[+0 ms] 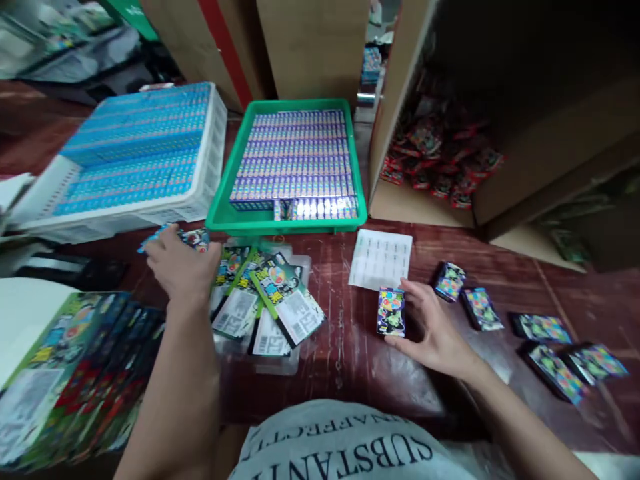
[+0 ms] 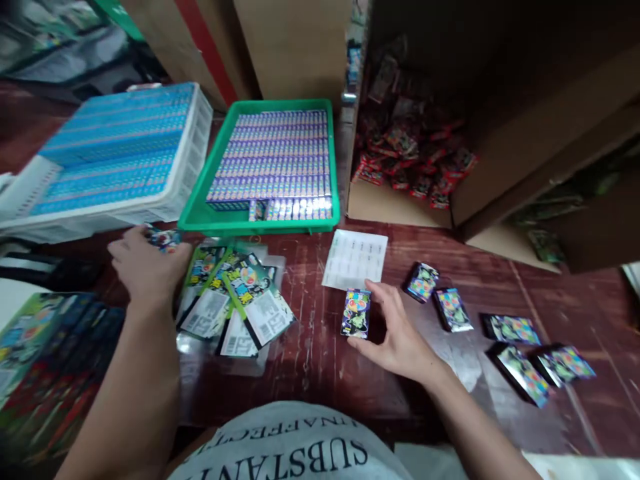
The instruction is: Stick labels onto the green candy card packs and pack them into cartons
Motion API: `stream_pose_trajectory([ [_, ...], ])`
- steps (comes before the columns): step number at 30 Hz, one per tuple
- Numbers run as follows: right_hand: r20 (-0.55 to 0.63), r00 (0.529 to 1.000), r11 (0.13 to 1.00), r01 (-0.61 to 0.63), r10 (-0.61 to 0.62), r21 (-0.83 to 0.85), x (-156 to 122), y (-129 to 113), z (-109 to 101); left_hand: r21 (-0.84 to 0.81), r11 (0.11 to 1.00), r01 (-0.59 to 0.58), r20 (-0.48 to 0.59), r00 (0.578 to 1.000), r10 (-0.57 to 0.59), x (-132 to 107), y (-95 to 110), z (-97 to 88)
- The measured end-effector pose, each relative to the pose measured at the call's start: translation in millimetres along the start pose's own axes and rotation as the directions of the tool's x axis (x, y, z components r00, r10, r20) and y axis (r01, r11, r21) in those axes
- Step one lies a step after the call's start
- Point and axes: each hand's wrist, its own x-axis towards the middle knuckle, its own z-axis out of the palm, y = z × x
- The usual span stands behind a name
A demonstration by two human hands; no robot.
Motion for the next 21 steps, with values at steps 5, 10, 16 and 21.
stream_pose_trajectory([
  [5, -0.037, 0.993, 0.931, -0.115, 0.110, -0.345, -39.3, 8.9, -2.6, -0.406, 0.724, -0.558, 0.095, 0.762, 0.640, -146.8, 76.5, -27.3],
  [10, -0.252, 0.936, 0.666, -0.352, 0.245, -0.658, -59.6, 1.5, -1.6, -0.525, 0.638, -0.563, 0.473, 0.429, 0.769, -244.4, 106.1, -1.2],
  [16, -0.097, 0.984, 0.812, -0.177, 0.148, -0.556, -70.0, 1.8, -16.8, -0.517, 0.454, -0.726, 0.406, 0.259, 0.876, -235.6, 93.8, 13.2],
  [21, 0.083, 0.988, 0.884, -0.078, 0.131, -0.461, -65.6, 0.5, -8.2, -0.524, 0.466, -0.713, 0.412, 0.266, 0.871, -245.6, 101.0, 21.4],
])
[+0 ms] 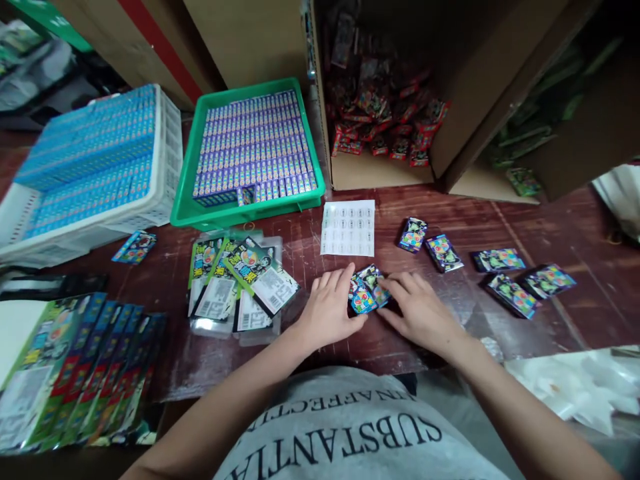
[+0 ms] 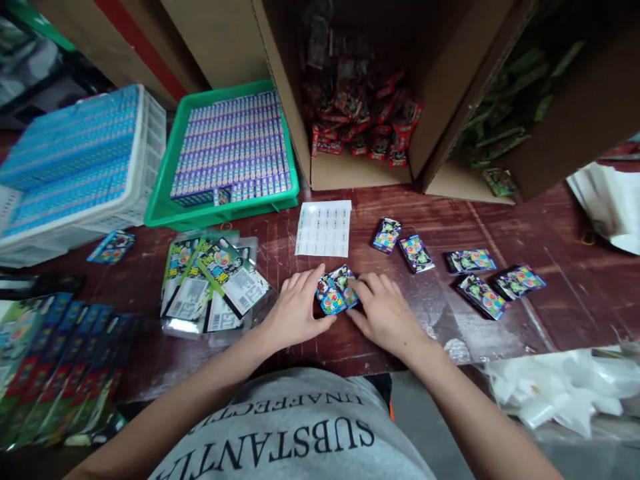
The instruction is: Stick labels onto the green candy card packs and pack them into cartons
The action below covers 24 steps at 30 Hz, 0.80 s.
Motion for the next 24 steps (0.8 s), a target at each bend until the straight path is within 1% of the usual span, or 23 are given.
stream_pose_trajectory([
  [2, 0.042, 0.999, 0.999, 0.006, -0.008, 0.054, -4.0, -7.5, -0.4, 0.012, 1.000, -0.014, 0.002, 1.000, 0.014, 0.5, 5.1, 5.8],
  [4, 0.093, 0.994, 0.992, 0.053, -0.064, 0.112, -8.2, -11.7, -6.5, 0.034, 0.999, -0.031, 0.006, 1.000, 0.031, -0.7, 9.6, 7.7],
  [6, 0.123, 0.984, 0.981, 0.111, -0.132, 0.159, -7.7, -5.4, -18.5, 0.063, 0.997, -0.032, -0.007, 0.999, 0.033, 0.7, 11.1, 4.1],
  [7, 0.108, 0.984, 0.978, 0.125, -0.144, 0.168, -4.7, 3.8, -26.6, 0.079, 0.996, -0.032, -0.029, 0.999, 0.034, 4.5, 10.2, -0.1],
  [8, 0.067, 0.989, 0.979, 0.122, -0.134, 0.163, 0.4, 17.8, -36.1, 0.098, 0.994, -0.037, -0.055, 0.998, 0.043, 11.7, 8.4, -6.2],
  [9, -0.001, 0.994, 0.984, 0.105, -0.106, 0.144, 7.5, 36.4, -46.9, 0.121, 0.991, -0.050, -0.087, 0.994, 0.061, 23.2, 6.1, -14.1],
  [10, -0.091, 0.994, 0.991, 0.069, -0.059, 0.111, 16.5, 59.2, -58.8, 0.147, 0.987, -0.071, -0.121, 0.989, 0.089, 39.5, 3.9, -23.5],
  [11, -0.186, 0.982, 0.997, 0.010, 0.004, 0.071, 27.4, 85.3, -71.4, 0.174, 0.980, -0.096, -0.154, 0.980, 0.123, 61.0, 2.1, -33.9],
  [12, -0.281, 0.958, 0.998, -0.060, 0.066, 0.029, 40.0, 113.5, -84.1, 0.202, 0.972, -0.123, -0.184, 0.970, 0.161, 87.5, 1.0, -44.6],
  [14, -0.416, 0.876, 0.960, -0.279, 0.243, -0.026, 68.5, 171.0, -108.1, 0.246, 0.956, -0.161, -0.224, 0.950, 0.218, 153.8, 0.8, -63.1],
  [16, -0.474, 0.802, 0.902, -0.431, 0.364, -0.038, 97.0, 222.8, -127.5, 0.277, 0.948, -0.156, -0.231, 0.947, 0.223, 230.9, 2.3, -72.4],
  [18, -0.507, 0.728, 0.829, -0.558, 0.461, -0.047, 119.7, 264.1, -140.6, 0.290, 0.944, -0.156, -0.202, 0.955, 0.220, 307.2, 4.6, -70.7],
  [19, -0.512, 0.694, 0.789, -0.613, 0.506, -0.050, 127.8, 280.2, -144.7, 0.289, 0.944, -0.160, -0.198, 0.955, 0.222, 341.0, 5.8, -66.4],
  [20, -0.508, 0.664, 0.750, -0.659, 0.548, -0.052, 133.5, 293.2, -147.2, 0.287, 0.944, -0.162, -0.196, 0.955, 0.223, 369.9, 6.7, -60.6],
  [21, -0.496, 0.644, 0.719, -0.693, 0.583, -0.054, 136.7, 303.1, -148.3, 0.287, 0.944, -0.162, -0.195, 0.955, 0.223, 392.9, 6.9, -53.9],
  [22, -0.477, 0.635, 0.700, -0.712, 0.608, -0.056, 137.4, 309.7, -148.0, 0.290, 0.944, -0.158, -0.195, 0.956, 0.220, 409.4, 6.4, -46.9],
  [23, -0.456, 0.637, 0.694, -0.718, 0.621, -0.057, 135.8, 313.1, -146.7, 0.297, 0.943, -0.152, -0.196, 0.957, 0.216, 419.2, 5.2, -40.1],
  [24, -0.437, 0.648, 0.701, -0.711, 0.623, -0.056, 132.0, 313.4, -144.5, 0.309, 0.940, -0.145, -0.198, 0.957, 0.213, 422.7, 3.4, -33.8],
])
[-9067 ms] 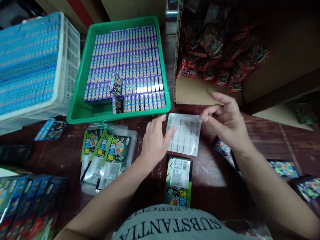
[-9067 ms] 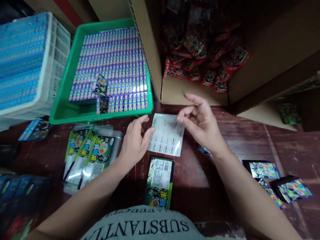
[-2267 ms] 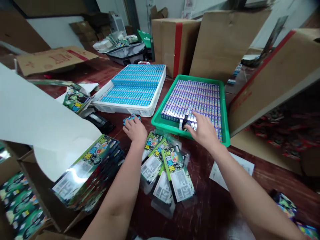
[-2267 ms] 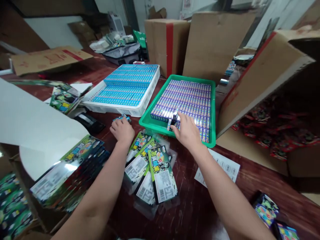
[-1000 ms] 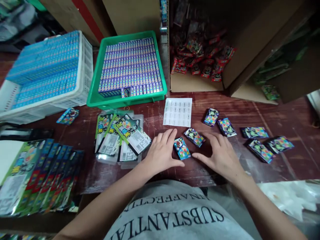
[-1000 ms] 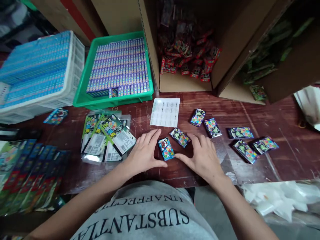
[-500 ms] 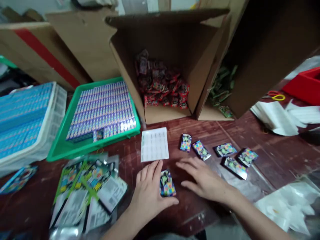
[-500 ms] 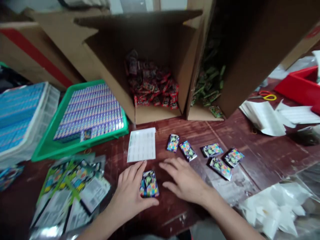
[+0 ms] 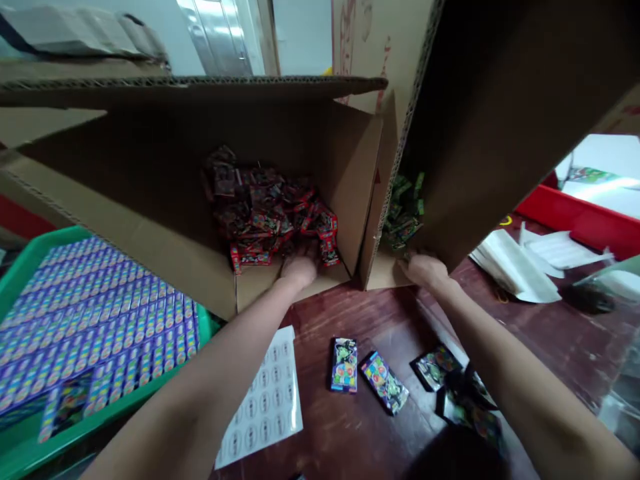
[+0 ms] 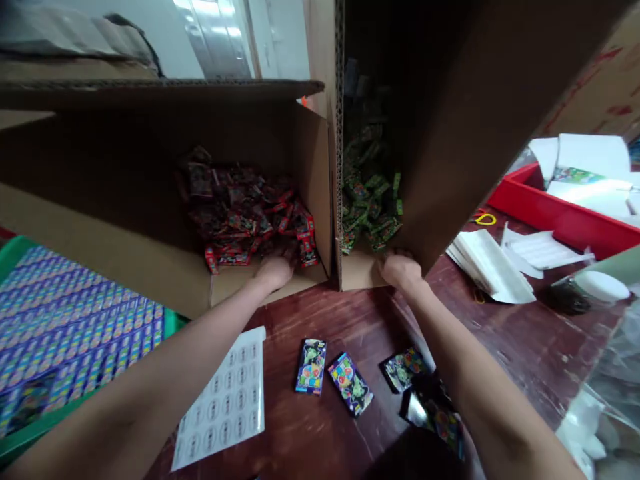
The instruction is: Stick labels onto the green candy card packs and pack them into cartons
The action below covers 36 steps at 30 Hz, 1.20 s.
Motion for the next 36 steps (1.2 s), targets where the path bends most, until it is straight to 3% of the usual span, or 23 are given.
stream_pose_trajectory([
  [3, 0.057, 0.995, 0.996, 0.073, -0.076, 0.058, -29.2, 5.1, -2.8, 0.054, 0.998, -0.014, -0.007, 1.000, 0.014, -19.6, 1.1, 8.6],
  [6, 0.071, 0.992, 0.962, 0.081, -0.103, 0.260, -79.7, 2.2, -12.8, 0.084, 0.994, -0.063, 0.019, 0.998, 0.062, -50.9, 3.3, -2.3],
  [7, 0.061, 0.995, 0.921, 0.054, -0.083, 0.387, -99.4, -1.3, -17.0, 0.085, 0.994, -0.072, 0.034, 0.997, 0.070, -60.5, 3.6, -10.1],
  [9, 0.079, 0.997, 0.753, -0.049, -0.004, 0.657, -140.5, -11.6, -24.9, 0.091, 0.994, -0.064, 0.029, 0.998, 0.062, -79.5, 4.0, -31.0],
  [11, 0.161, 0.985, 0.591, -0.171, 0.070, 0.789, -180.9, -23.6, -29.8, 0.087, 0.995, -0.038, -0.044, 0.998, 0.042, -101.6, 6.4, -56.6],
  [13, 0.224, 0.966, 0.551, -0.257, 0.128, 0.794, -218.1, -34.2, -30.3, 0.006, 0.998, -0.056, -0.086, 0.995, 0.056, -130.1, 13.8, -81.5],
  [15, 0.250, 0.960, 0.570, -0.275, 0.124, 0.774, -250.9, -42.0, -26.9, -0.181, 0.969, -0.169, 0.037, 0.983, 0.179, -164.2, 27.8, -98.6],
  [16, 0.268, 0.959, 0.571, -0.271, 0.091, 0.775, -265.4, -44.8, -24.4, -0.289, 0.931, -0.225, 0.132, 0.954, 0.271, -181.9, 36.8, -102.3],
  [19, 0.299, 0.953, 0.572, -0.217, -0.052, 0.791, -299.1, -49.1, -19.6, -0.528, 0.800, -0.283, 0.334, 0.797, 0.503, -227.8, 64.9, -94.1],
  [21, 0.266, 0.954, 0.671, -0.108, -0.137, 0.734, -312.0, -48.1, -22.6, -0.569, 0.770, -0.290, 0.363, 0.751, 0.551, -247.6, 76.9, -81.5],
  [24, 0.178, 0.937, 0.849, 0.177, -0.299, 0.498, -318.1, -42.1, -35.6, -0.505, 0.807, -0.308, 0.313, 0.805, 0.503, -265.8, 79.8, -74.9],
  [26, 0.164, 0.875, 0.848, 0.370, -0.455, 0.379, -316.2, -38.2, -43.7, -0.446, 0.847, -0.290, 0.285, 0.851, 0.442, -277.7, 77.0, -82.4],
  [28, 0.210, 0.778, 0.790, 0.510, -0.593, 0.340, -312.0, -37.4, -47.1, -0.405, 0.875, -0.264, 0.286, 0.872, 0.396, -292.9, 75.7, -92.9],
  [31, 0.279, 0.663, 0.717, 0.612, -0.695, 0.333, -305.4, -43.1, -45.6, -0.367, 0.906, -0.211, 0.320, 0.886, 0.335, -319.1, 78.4, -101.3],
  [33, 0.274, 0.665, 0.715, 0.600, -0.695, 0.358, -303.2, -48.4, -44.7, -0.353, 0.922, -0.161, 0.336, 0.898, 0.285, -336.0, 78.8, -101.1],
  [36, 0.185, 0.731, 0.708, 0.515, -0.657, 0.483, -304.8, -51.2, -43.5, -0.318, 0.945, -0.075, 0.340, 0.921, 0.188, -359.9, 70.2, -100.1],
])
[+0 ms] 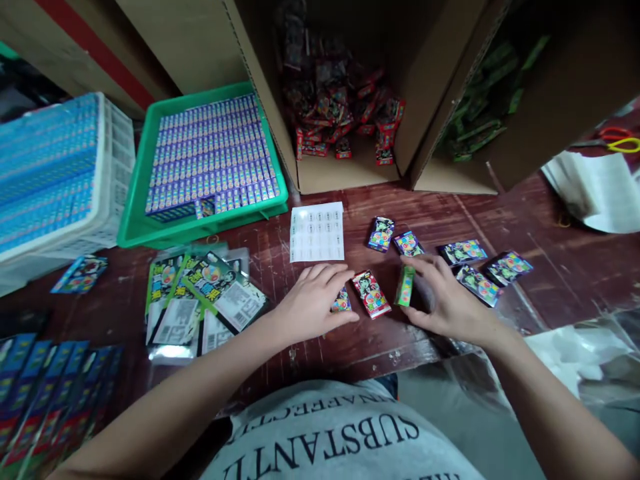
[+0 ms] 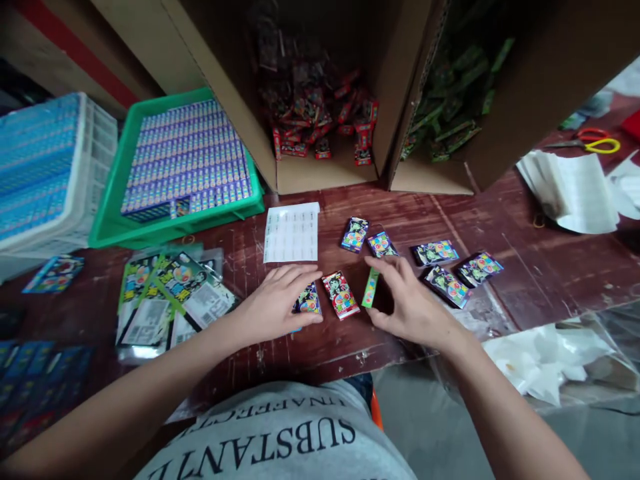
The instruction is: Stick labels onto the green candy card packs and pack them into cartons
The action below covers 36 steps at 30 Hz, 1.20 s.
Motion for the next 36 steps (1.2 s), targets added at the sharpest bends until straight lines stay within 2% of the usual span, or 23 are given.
stream_pose_trajectory([
  [2, -0.049, 0.998, 0.994, 0.036, -0.031, 0.104, -3.1, 2.7, 3.9, 0.009, 0.999, 0.054, 0.001, 0.999, -0.054, -14.5, -6.5, 2.3],
  [5, 0.000, 0.996, 0.984, 0.085, -0.086, 0.157, -7.5, 11.6, 11.1, 0.020, 0.996, 0.092, 0.006, 0.996, -0.092, -22.8, -6.8, 6.7],
  [7, 0.075, 0.992, 0.986, 0.093, -0.103, 0.135, -7.7, 16.4, 12.9, 0.022, 0.996, 0.084, -0.045, 0.996, -0.083, -14.1, 2.3, 13.3],
  [10, 0.134, 0.983, 0.990, 0.116, -0.126, 0.076, -3.7, 18.0, 11.6, 0.041, 0.998, 0.050, -0.128, 0.991, -0.045, 13.1, 20.9, 28.0],
  [13, 0.129, 0.982, 0.990, 0.128, -0.135, 0.063, 3.1, 16.5, 14.1, 0.053, 0.998, 0.032, -0.126, 0.992, -0.026, 36.0, 31.5, 42.2],
  [16, 0.128, 0.982, 0.988, 0.131, -0.141, 0.082, 11.2, 16.3, 22.1, 0.057, 0.997, 0.050, -0.096, 0.994, -0.044, 39.5, 30.8, 45.7],
  [18, 0.120, 0.978, 0.985, 0.166, -0.171, 0.048, 17.3, 15.7, 26.1, 0.063, 0.996, 0.058, -0.050, 0.997, -0.055, 28.7, 23.7, 35.6],
  [21, 0.101, 0.961, 0.963, 0.264, -0.258, -0.051, 28.5, 10.4, 28.2, 0.107, 0.994, 0.018, 0.041, 0.999, -0.022, -7.5, -1.5, -1.0],
  [24, 0.129, 0.925, 0.923, 0.372, -0.358, -0.102, 44.7, -6.4, 34.3, 0.231, 0.973, -0.014, 0.136, 0.991, -0.018, -58.0, -43.7, -45.5],
  [27, 0.206, 0.863, 0.871, 0.485, -0.462, -0.080, 64.1, -36.6, 52.0, 0.289, 0.957, -0.004, 0.245, 0.967, -0.070, -97.6, -87.4, -70.3],
  [29, 0.244, 0.831, 0.849, 0.526, -0.500, -0.053, 74.8, -57.6, 67.3, 0.280, 0.960, -0.001, 0.329, 0.939, -0.095, -109.1, -106.4, -72.4],
  [31, 0.278, 0.815, 0.841, 0.540, -0.508, -0.047, 80.7, -71.9, 80.3, 0.256, 0.967, -0.003, 0.349, 0.933, -0.089, -111.1, -112.8, -67.8],
  [34, 0.292, 0.810, 0.834, 0.548, -0.509, -0.067, 81.9, -75.6, 89.0, 0.275, 0.962, -0.006, 0.244, 0.968, -0.063, -108.9, -100.5, -56.2],
  [36, 0.237, 0.821, 0.836, 0.546, -0.520, -0.055, 80.6, -70.1, 88.9, 0.329, 0.943, 0.056, 0.136, 0.985, -0.107, -108.6, -83.0, -45.4],
])
